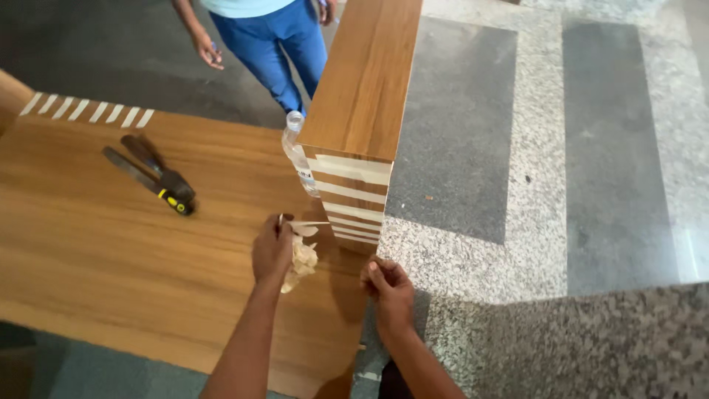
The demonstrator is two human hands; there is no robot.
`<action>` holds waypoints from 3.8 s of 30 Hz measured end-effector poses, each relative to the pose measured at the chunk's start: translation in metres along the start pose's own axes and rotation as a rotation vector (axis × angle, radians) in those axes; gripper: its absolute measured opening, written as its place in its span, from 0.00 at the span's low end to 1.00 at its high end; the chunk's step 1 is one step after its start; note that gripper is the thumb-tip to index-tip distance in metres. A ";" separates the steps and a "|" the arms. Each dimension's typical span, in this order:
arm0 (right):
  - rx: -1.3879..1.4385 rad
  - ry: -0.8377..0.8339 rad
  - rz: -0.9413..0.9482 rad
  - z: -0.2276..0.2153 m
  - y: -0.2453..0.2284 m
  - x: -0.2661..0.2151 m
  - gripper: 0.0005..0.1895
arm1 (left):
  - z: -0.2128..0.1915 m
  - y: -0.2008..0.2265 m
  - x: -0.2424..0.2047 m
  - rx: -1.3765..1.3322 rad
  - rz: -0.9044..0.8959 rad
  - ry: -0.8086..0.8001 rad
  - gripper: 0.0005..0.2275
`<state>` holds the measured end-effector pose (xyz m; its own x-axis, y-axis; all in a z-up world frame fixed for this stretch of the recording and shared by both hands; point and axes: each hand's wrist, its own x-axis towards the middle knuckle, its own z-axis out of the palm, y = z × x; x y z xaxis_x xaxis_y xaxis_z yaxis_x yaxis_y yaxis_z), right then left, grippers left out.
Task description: The person peels off strips of white tape from the edges of a wood-textured furniture unit and wipes the surface with a white cloth.
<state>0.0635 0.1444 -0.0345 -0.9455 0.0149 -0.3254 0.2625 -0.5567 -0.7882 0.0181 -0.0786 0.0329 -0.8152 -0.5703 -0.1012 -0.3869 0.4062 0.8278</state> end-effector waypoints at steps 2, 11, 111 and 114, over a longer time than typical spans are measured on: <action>-0.026 0.028 -0.110 0.008 0.002 -0.002 0.09 | -0.004 -0.003 0.017 0.012 0.084 -0.012 0.12; -0.144 0.318 -0.218 0.032 0.020 0.007 0.07 | -0.028 -0.030 0.053 -0.171 0.148 -0.009 0.12; -0.594 0.092 -0.503 0.041 -0.078 -0.026 0.06 | -0.013 0.071 -0.091 0.125 0.538 -0.175 0.11; -0.550 0.107 -0.380 0.028 -0.076 -0.037 0.07 | 0.000 0.079 -0.095 0.193 0.815 0.083 0.15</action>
<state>0.0733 0.1632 0.0521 -0.9746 0.2240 -0.0004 0.0019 0.0064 -1.0000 0.0649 0.0070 0.1077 -0.8401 -0.0935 0.5343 0.2355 0.8245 0.5146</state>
